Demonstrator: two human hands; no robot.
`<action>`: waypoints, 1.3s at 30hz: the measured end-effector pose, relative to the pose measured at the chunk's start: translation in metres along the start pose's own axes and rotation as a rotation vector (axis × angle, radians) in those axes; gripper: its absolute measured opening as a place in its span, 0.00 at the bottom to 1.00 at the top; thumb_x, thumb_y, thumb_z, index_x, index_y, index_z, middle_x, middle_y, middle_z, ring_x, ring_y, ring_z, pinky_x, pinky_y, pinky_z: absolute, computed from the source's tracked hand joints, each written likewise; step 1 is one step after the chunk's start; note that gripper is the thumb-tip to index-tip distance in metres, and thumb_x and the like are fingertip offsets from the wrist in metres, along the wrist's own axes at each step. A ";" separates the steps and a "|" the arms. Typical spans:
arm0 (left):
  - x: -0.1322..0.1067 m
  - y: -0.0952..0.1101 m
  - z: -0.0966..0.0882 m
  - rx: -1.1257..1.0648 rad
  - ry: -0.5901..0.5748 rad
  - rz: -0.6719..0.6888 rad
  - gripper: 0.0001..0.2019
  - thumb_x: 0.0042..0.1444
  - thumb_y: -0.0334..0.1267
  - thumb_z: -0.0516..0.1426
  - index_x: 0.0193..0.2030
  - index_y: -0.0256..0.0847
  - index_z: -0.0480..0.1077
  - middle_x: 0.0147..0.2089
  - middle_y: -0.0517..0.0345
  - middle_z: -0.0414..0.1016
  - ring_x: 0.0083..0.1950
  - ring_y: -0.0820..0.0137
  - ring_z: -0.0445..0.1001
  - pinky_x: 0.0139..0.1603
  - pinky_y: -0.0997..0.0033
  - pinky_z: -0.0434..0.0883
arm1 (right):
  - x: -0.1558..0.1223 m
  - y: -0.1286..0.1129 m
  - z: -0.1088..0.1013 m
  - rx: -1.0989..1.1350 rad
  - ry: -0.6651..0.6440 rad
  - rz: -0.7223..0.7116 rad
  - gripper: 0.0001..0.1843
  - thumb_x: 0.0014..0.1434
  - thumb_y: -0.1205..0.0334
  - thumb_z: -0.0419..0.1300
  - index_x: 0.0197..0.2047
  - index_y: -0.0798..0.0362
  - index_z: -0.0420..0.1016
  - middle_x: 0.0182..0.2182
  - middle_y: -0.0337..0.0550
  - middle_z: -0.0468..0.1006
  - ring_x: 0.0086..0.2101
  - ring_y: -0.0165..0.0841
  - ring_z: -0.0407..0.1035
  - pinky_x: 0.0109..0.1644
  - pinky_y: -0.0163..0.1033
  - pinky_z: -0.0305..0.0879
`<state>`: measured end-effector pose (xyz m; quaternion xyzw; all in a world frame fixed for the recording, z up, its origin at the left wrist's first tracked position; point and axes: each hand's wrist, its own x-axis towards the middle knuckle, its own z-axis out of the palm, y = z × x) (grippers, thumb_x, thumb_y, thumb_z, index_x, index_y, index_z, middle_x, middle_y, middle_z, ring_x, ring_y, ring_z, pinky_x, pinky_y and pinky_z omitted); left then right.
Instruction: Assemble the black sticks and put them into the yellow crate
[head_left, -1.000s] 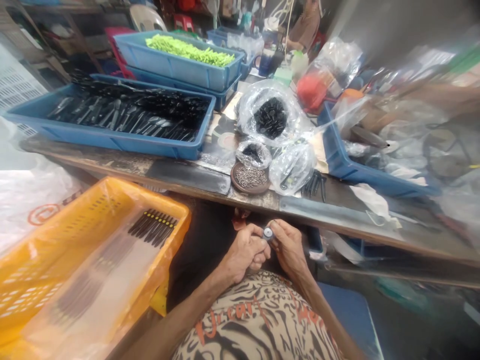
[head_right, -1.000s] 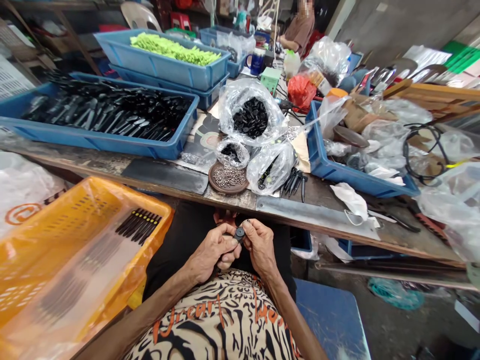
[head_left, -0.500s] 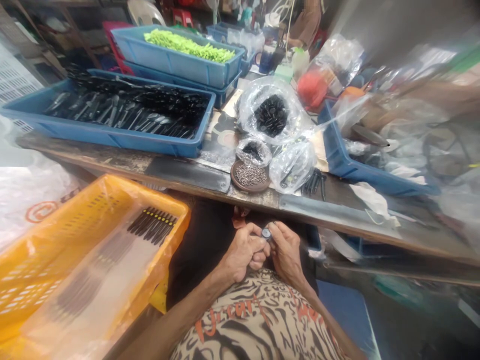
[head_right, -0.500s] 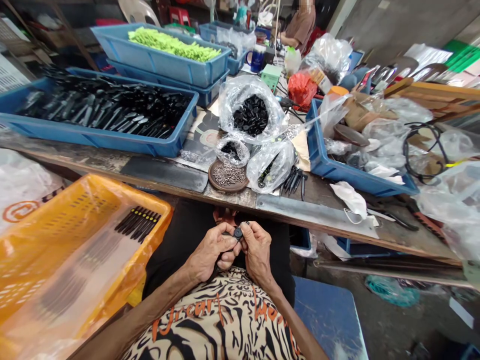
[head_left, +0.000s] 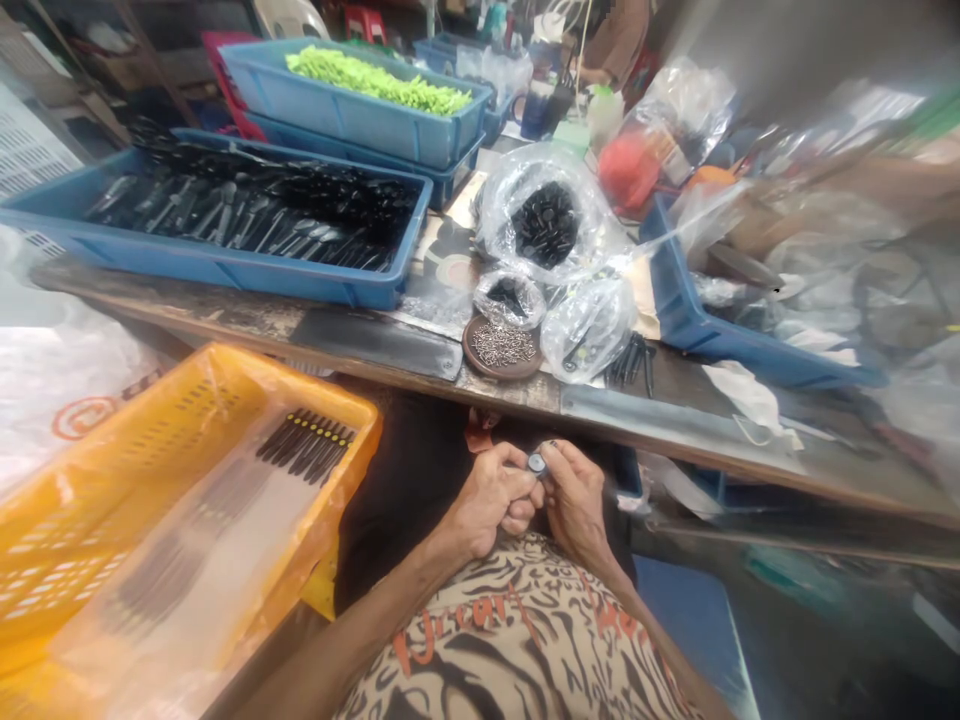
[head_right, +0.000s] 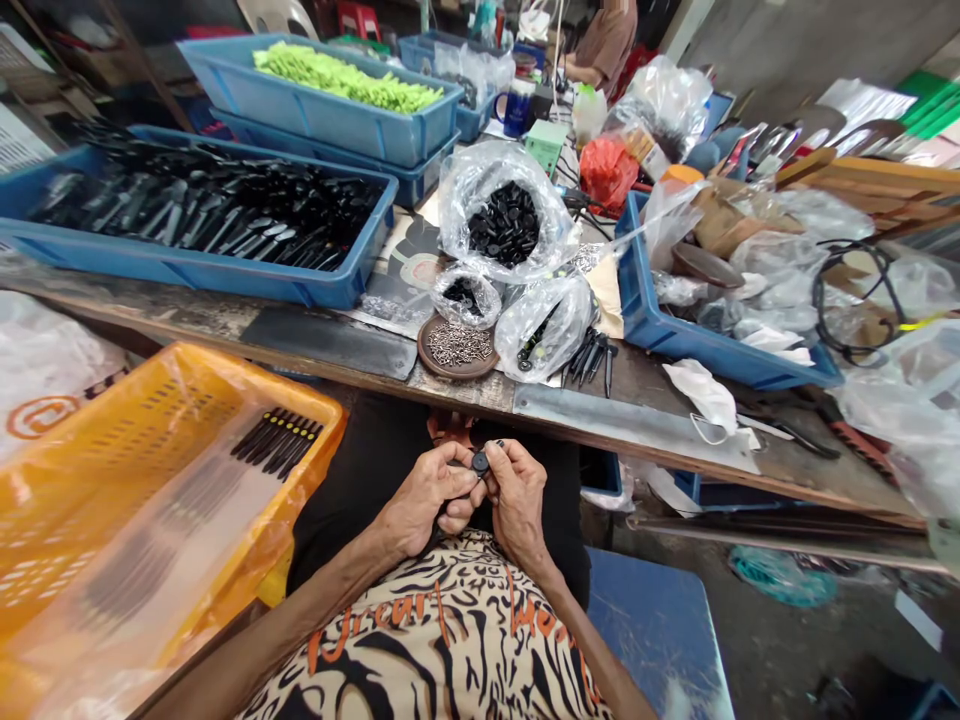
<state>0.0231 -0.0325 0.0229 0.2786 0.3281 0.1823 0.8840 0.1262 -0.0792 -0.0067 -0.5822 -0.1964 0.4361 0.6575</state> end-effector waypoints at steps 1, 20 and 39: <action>0.000 -0.001 0.001 -0.004 0.003 0.006 0.16 0.44 0.36 0.60 0.33 0.42 0.53 0.20 0.65 0.66 0.15 0.84 0.52 0.14 0.86 0.45 | 0.000 0.000 0.000 0.000 0.007 -0.008 0.16 0.51 0.52 0.64 0.25 0.55 0.67 0.12 0.26 0.54 0.13 0.19 0.47 0.14 0.28 0.43; 0.005 -0.007 -0.012 1.059 0.104 0.519 0.03 0.56 0.31 0.46 0.37 0.42 0.57 0.27 0.59 0.67 0.27 0.72 0.67 0.29 0.72 0.62 | 0.002 -0.006 -0.005 -0.027 -0.044 -0.106 0.09 0.52 0.57 0.62 0.29 0.55 0.73 0.16 0.33 0.65 0.18 0.25 0.55 0.21 0.31 0.49; -0.001 -0.001 -0.008 1.714 0.082 0.405 0.12 0.52 0.26 0.47 0.44 0.37 0.57 0.35 0.45 0.74 0.34 0.59 0.76 0.32 0.66 0.67 | -0.004 -0.004 0.001 0.129 -0.044 -0.039 0.08 0.51 0.59 0.61 0.26 0.55 0.71 0.16 0.32 0.58 0.18 0.23 0.48 0.19 0.30 0.44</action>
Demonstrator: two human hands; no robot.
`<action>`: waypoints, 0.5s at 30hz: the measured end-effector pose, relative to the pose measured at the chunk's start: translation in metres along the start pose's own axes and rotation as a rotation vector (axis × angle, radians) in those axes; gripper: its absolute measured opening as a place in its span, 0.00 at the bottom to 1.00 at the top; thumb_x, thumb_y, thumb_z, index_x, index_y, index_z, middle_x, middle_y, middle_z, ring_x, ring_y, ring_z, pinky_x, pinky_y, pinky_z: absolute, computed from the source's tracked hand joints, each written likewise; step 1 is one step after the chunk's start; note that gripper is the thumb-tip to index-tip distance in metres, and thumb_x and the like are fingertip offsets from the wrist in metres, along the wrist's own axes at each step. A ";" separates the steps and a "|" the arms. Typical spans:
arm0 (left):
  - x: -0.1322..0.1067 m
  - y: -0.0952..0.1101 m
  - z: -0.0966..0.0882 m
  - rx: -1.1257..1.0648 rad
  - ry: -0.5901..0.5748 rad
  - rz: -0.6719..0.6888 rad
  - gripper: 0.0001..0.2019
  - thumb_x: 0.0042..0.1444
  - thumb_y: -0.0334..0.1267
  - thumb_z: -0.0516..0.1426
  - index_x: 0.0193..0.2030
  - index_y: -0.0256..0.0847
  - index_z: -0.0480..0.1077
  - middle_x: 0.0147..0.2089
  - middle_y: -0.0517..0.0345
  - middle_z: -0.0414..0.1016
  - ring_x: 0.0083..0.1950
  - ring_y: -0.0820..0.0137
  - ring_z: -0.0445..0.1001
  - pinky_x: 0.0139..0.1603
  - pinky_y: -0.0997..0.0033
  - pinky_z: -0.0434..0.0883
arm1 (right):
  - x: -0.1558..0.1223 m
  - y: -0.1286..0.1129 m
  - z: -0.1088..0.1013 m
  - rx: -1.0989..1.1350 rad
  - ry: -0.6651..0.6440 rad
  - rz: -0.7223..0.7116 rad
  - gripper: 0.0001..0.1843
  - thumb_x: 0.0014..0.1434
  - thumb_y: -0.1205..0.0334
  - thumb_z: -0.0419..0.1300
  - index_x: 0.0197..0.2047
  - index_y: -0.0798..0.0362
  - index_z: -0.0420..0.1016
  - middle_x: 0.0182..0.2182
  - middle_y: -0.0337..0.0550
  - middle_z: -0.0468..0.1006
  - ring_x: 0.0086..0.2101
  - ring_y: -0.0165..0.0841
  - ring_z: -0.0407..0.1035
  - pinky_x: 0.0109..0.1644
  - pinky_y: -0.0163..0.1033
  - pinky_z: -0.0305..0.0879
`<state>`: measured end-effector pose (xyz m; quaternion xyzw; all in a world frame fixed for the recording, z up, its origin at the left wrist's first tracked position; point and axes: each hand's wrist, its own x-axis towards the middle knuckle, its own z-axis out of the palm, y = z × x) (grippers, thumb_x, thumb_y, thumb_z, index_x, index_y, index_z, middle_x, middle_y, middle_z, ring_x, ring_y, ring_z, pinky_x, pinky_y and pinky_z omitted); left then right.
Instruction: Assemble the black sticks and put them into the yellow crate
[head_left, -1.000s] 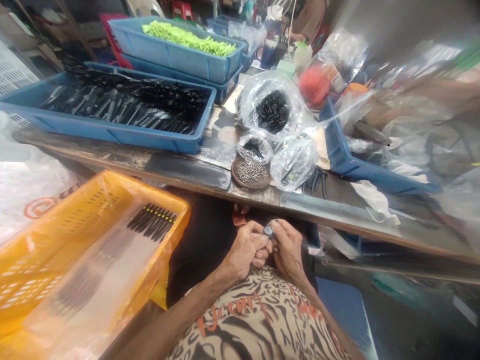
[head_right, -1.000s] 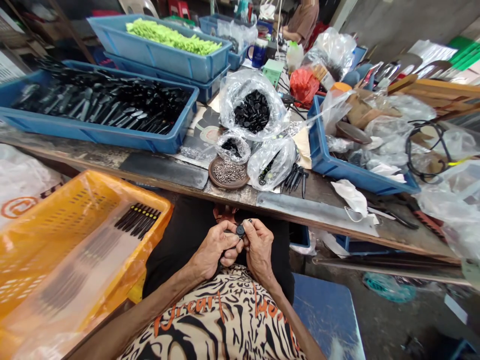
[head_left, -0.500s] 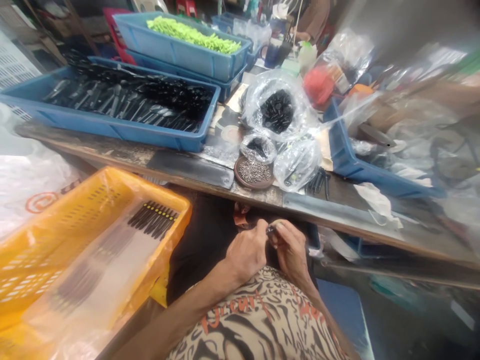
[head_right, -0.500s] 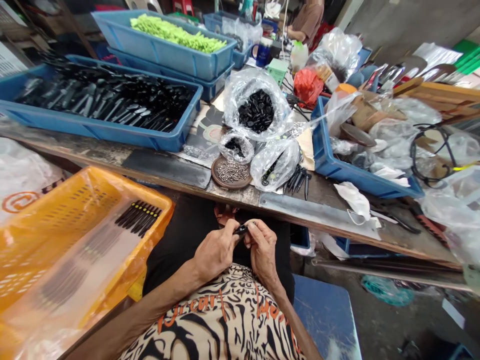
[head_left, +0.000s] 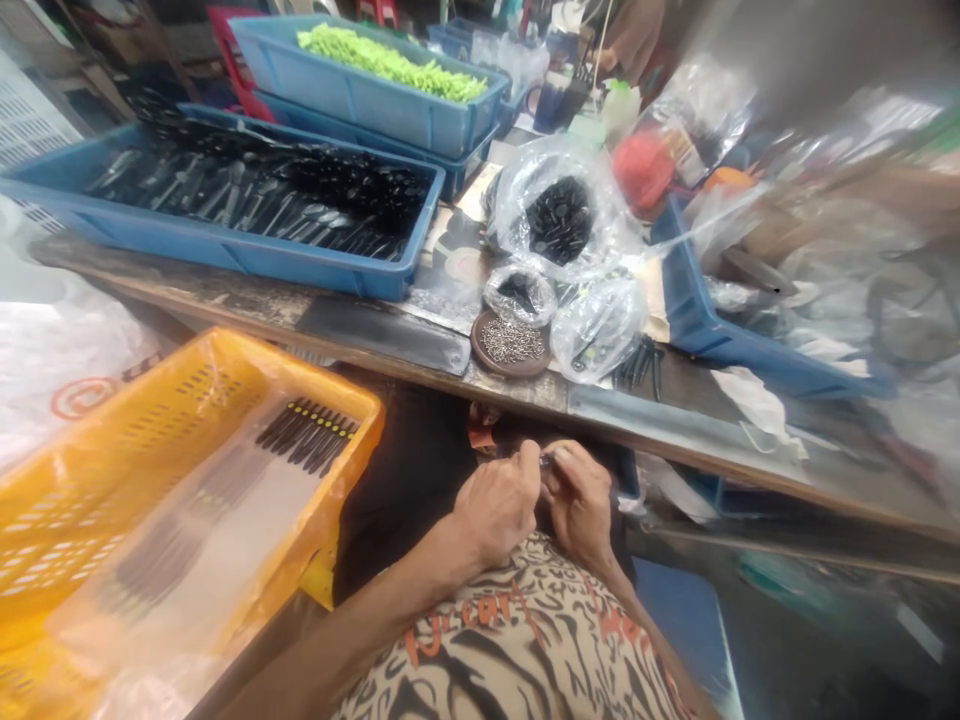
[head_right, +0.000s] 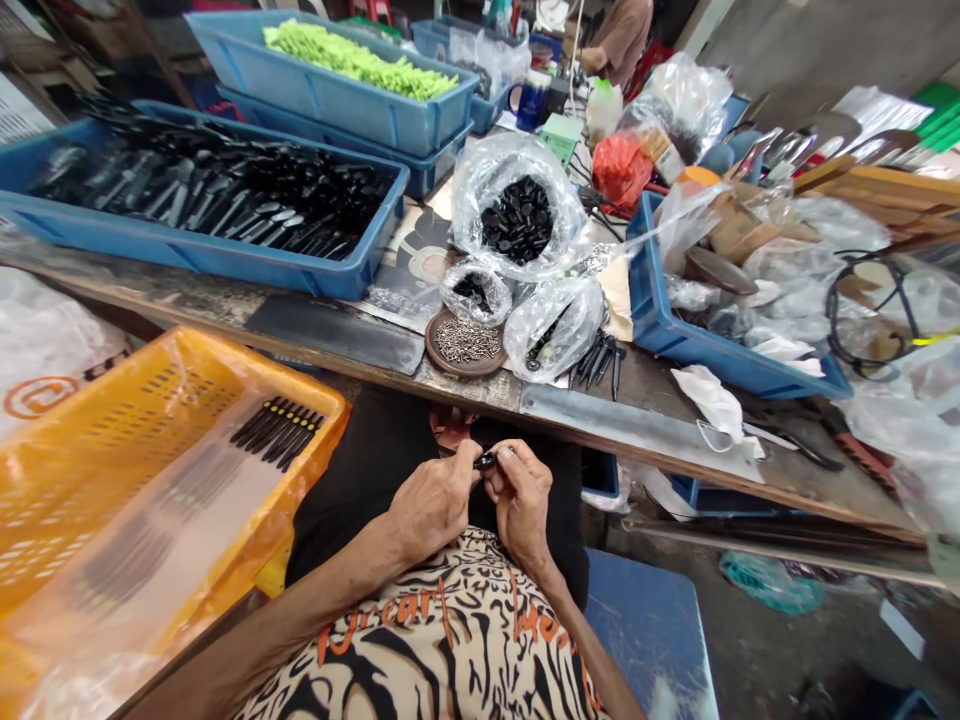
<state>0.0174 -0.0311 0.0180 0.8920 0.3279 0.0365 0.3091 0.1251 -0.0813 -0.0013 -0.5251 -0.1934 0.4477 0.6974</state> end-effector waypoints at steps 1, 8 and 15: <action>0.001 -0.001 0.001 -0.052 0.011 -0.013 0.10 0.54 0.27 0.47 0.44 0.37 0.57 0.34 0.46 0.74 0.34 0.61 0.75 0.32 0.67 0.66 | 0.000 0.001 0.000 -0.015 0.011 -0.007 0.08 0.51 0.59 0.61 0.26 0.54 0.70 0.15 0.31 0.58 0.17 0.23 0.48 0.19 0.30 0.44; 0.012 -0.009 0.004 -0.819 0.041 -0.094 0.04 0.52 0.29 0.48 0.34 0.41 0.57 0.22 0.63 0.67 0.21 0.76 0.62 0.25 0.76 0.60 | 0.003 0.003 -0.002 -0.117 0.065 -0.036 0.11 0.51 0.57 0.62 0.25 0.54 0.67 0.15 0.29 0.56 0.16 0.22 0.46 0.17 0.30 0.41; 0.011 -0.002 -0.005 -1.342 -0.121 -0.245 0.09 0.49 0.35 0.53 0.35 0.41 0.55 0.19 0.67 0.65 0.14 0.83 0.51 0.15 0.83 0.48 | 0.006 0.002 -0.005 -0.160 0.000 0.003 0.14 0.51 0.55 0.62 0.24 0.53 0.65 0.16 0.29 0.54 0.16 0.21 0.44 0.16 0.29 0.41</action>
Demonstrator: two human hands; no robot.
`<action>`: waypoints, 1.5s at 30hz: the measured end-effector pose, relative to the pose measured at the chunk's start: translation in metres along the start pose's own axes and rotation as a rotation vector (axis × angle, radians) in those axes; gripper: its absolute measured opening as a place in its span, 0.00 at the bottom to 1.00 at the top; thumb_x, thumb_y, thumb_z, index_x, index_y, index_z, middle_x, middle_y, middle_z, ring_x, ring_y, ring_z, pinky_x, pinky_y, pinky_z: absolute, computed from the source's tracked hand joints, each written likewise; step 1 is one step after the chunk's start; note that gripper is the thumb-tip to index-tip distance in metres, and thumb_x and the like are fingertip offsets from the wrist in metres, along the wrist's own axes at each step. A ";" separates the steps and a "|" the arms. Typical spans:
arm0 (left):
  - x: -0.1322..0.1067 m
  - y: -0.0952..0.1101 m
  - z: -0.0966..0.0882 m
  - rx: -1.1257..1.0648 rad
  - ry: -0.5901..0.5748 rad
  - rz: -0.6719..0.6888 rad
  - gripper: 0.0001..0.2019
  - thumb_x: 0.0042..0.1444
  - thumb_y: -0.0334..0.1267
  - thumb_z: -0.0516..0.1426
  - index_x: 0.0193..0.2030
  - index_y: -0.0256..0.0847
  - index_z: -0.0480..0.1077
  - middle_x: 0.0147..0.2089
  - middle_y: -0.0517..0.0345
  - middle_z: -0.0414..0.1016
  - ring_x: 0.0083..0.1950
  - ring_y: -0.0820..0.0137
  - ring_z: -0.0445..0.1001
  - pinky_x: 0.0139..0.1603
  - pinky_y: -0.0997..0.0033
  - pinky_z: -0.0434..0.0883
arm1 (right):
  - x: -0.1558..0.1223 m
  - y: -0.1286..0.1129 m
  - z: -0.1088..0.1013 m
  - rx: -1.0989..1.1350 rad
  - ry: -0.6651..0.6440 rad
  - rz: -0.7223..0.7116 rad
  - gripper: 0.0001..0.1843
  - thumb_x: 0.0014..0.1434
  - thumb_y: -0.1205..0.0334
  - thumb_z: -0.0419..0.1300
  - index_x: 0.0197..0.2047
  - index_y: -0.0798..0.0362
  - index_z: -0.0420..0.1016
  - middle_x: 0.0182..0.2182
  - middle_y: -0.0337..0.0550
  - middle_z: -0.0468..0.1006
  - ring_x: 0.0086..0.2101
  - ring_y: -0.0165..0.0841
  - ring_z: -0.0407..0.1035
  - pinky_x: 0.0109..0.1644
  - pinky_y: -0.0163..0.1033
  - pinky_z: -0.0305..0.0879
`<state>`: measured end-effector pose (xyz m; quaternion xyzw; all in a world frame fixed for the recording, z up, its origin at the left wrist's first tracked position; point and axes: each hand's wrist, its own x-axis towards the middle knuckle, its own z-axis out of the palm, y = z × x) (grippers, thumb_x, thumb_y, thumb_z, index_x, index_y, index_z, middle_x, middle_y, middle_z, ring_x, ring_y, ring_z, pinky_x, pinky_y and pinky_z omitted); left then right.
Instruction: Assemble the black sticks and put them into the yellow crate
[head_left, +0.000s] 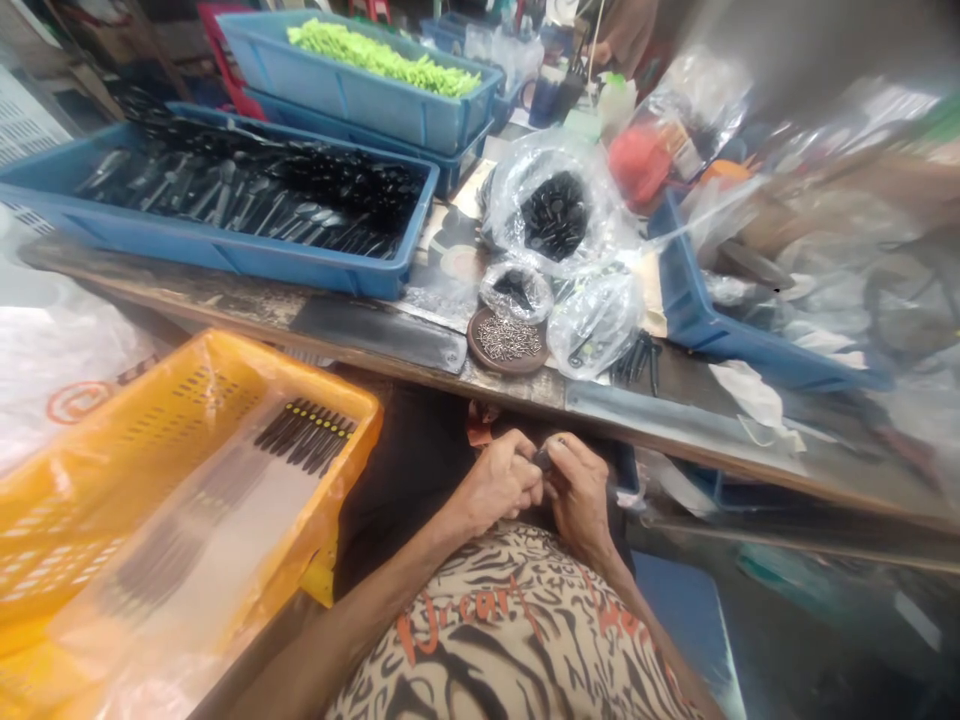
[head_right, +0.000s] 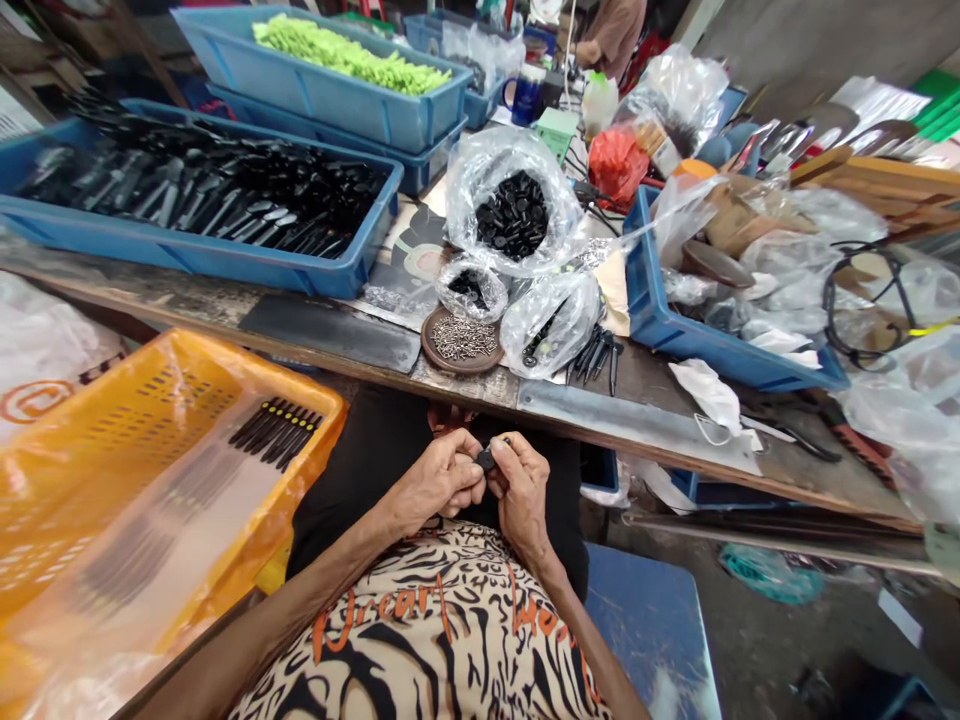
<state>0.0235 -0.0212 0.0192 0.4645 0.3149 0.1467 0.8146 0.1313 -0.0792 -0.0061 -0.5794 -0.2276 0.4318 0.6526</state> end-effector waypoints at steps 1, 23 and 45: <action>-0.001 0.001 0.001 -0.046 0.000 -0.022 0.10 0.48 0.35 0.54 0.34 0.42 0.54 0.19 0.67 0.65 0.14 0.83 0.51 0.15 0.84 0.47 | 0.000 0.000 0.000 0.003 -0.003 0.013 0.14 0.51 0.56 0.62 0.23 0.53 0.64 0.15 0.28 0.54 0.15 0.21 0.44 0.15 0.28 0.40; 0.000 -0.001 0.002 -0.326 -0.011 -0.121 0.16 0.42 0.35 0.60 0.31 0.42 0.54 0.19 0.64 0.67 0.14 0.84 0.53 0.15 0.86 0.45 | -0.008 -0.005 0.009 -0.005 0.034 -0.004 0.16 0.52 0.57 0.61 0.21 0.52 0.59 0.14 0.28 0.57 0.12 0.20 0.52 0.14 0.28 0.43; 0.000 0.000 0.002 -0.057 0.005 0.086 0.10 0.51 0.39 0.55 0.33 0.41 0.54 0.22 0.66 0.66 0.16 0.84 0.53 0.15 0.84 0.50 | -0.005 -0.004 0.005 -0.104 -0.014 -0.083 0.16 0.56 0.52 0.59 0.24 0.51 0.61 0.15 0.29 0.57 0.16 0.23 0.49 0.18 0.32 0.46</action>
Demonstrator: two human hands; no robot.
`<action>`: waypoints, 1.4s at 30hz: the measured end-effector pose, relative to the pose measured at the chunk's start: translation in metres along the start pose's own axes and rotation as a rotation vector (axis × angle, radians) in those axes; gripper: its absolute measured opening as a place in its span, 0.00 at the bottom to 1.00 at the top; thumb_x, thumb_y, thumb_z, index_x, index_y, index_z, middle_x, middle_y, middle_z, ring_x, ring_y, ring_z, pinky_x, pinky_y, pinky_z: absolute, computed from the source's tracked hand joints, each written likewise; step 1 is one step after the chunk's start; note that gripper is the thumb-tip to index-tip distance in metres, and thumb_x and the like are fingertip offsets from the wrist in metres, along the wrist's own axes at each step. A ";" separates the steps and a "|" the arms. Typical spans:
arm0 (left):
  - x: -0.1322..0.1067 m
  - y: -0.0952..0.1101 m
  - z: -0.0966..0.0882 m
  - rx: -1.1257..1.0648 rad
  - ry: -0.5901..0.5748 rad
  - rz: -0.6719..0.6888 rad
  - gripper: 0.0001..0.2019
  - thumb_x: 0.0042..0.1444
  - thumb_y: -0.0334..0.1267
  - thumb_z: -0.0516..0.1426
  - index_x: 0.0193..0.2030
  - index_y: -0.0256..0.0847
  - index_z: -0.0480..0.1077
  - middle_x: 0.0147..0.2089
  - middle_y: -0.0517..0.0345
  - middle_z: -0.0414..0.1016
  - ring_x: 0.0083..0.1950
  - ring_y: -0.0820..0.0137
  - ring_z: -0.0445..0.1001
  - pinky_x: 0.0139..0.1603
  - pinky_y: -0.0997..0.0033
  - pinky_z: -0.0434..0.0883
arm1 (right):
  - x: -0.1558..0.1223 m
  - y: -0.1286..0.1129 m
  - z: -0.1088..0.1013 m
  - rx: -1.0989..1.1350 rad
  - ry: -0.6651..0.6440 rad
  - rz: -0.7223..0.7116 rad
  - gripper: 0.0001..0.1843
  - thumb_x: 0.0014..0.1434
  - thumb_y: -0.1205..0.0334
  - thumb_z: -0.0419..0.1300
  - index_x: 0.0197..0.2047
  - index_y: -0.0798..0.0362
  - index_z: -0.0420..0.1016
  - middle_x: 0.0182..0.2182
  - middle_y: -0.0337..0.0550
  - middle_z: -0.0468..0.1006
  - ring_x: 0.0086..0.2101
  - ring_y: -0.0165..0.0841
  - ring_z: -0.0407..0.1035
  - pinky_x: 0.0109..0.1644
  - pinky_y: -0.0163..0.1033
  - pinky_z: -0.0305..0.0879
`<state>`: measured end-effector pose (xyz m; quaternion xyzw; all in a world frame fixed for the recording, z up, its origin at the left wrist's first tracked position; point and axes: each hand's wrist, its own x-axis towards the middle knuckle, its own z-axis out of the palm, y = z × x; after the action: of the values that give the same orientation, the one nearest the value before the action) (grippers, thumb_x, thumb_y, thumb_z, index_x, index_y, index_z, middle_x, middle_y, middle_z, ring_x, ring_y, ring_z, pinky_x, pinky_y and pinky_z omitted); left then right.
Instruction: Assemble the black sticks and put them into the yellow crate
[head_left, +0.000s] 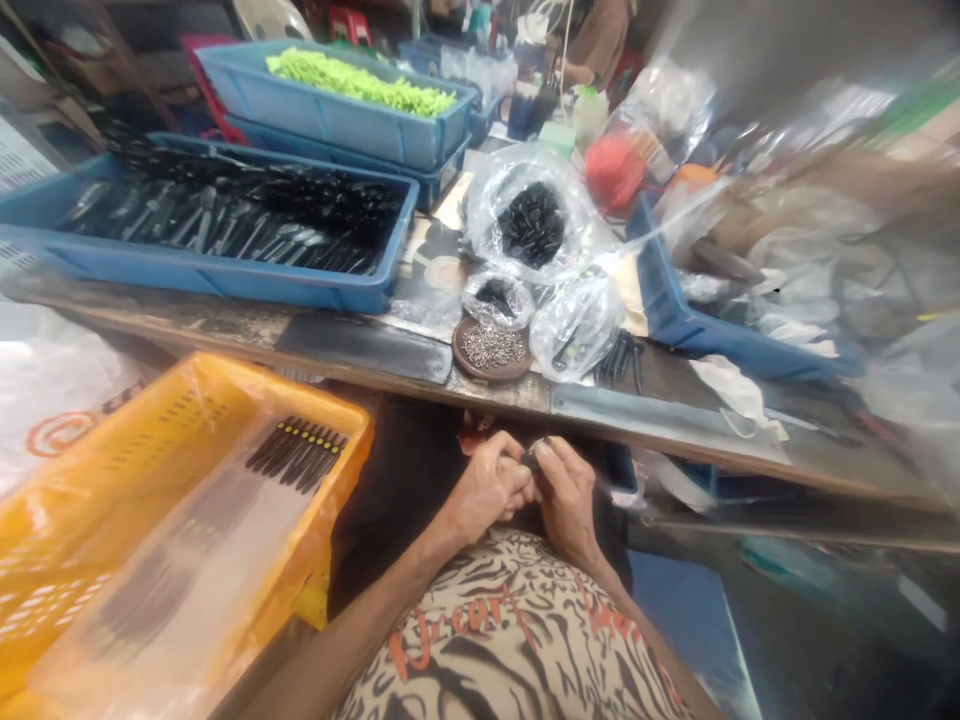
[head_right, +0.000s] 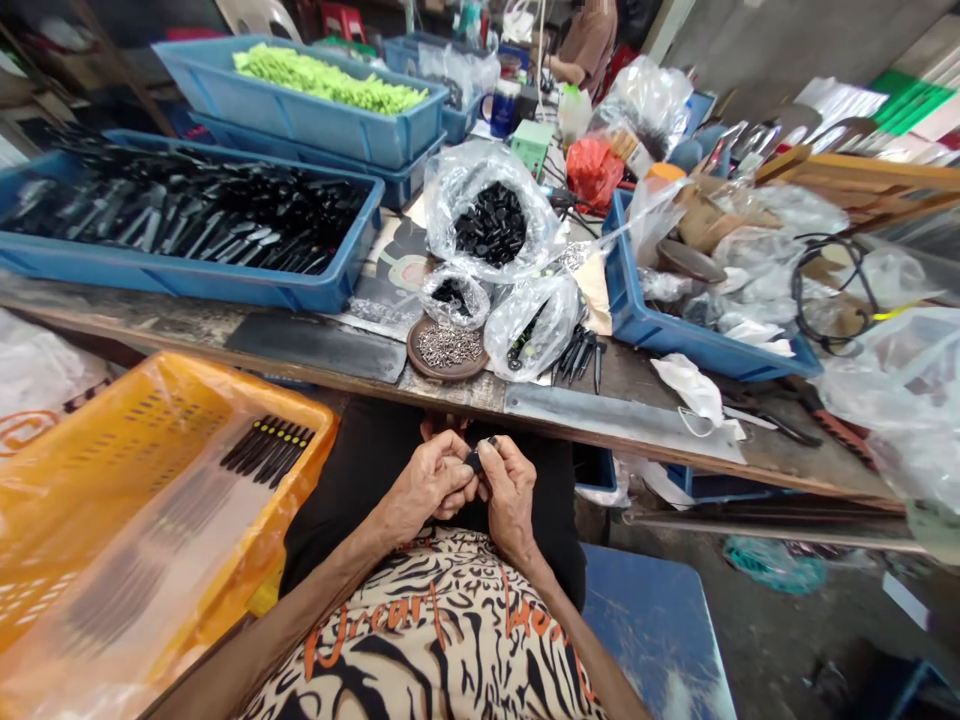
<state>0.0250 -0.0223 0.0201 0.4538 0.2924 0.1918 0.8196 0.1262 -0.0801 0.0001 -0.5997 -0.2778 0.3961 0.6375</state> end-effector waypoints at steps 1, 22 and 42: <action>0.000 0.000 0.000 0.018 0.003 0.009 0.10 0.51 0.39 0.54 0.33 0.41 0.55 0.22 0.66 0.66 0.16 0.83 0.53 0.15 0.84 0.50 | 0.000 -0.001 0.000 -0.015 0.000 -0.002 0.16 0.56 0.52 0.58 0.24 0.51 0.61 0.15 0.29 0.57 0.16 0.23 0.49 0.18 0.32 0.46; -0.001 0.007 -0.009 -0.011 0.189 0.163 0.11 0.51 0.40 0.56 0.32 0.41 0.55 0.22 0.67 0.66 0.17 0.84 0.53 0.16 0.84 0.51 | 0.073 -0.050 -0.015 -0.675 0.156 -0.593 0.06 0.57 0.62 0.54 0.30 0.52 0.70 0.24 0.38 0.70 0.27 0.32 0.62 0.33 0.36 0.58; -0.003 0.010 -0.014 -0.095 0.281 0.206 0.11 0.52 0.38 0.55 0.34 0.42 0.53 0.22 0.68 0.66 0.17 0.83 0.52 0.15 0.84 0.47 | 0.111 -0.026 -0.030 -1.127 0.202 -0.754 0.14 0.57 0.65 0.48 0.40 0.56 0.73 0.36 0.51 0.76 0.37 0.40 0.69 0.42 0.43 0.65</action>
<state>0.0132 -0.0098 0.0240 0.4108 0.3465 0.3496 0.7674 0.2146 -0.0024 0.0087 -0.7363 -0.5703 -0.1158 0.3452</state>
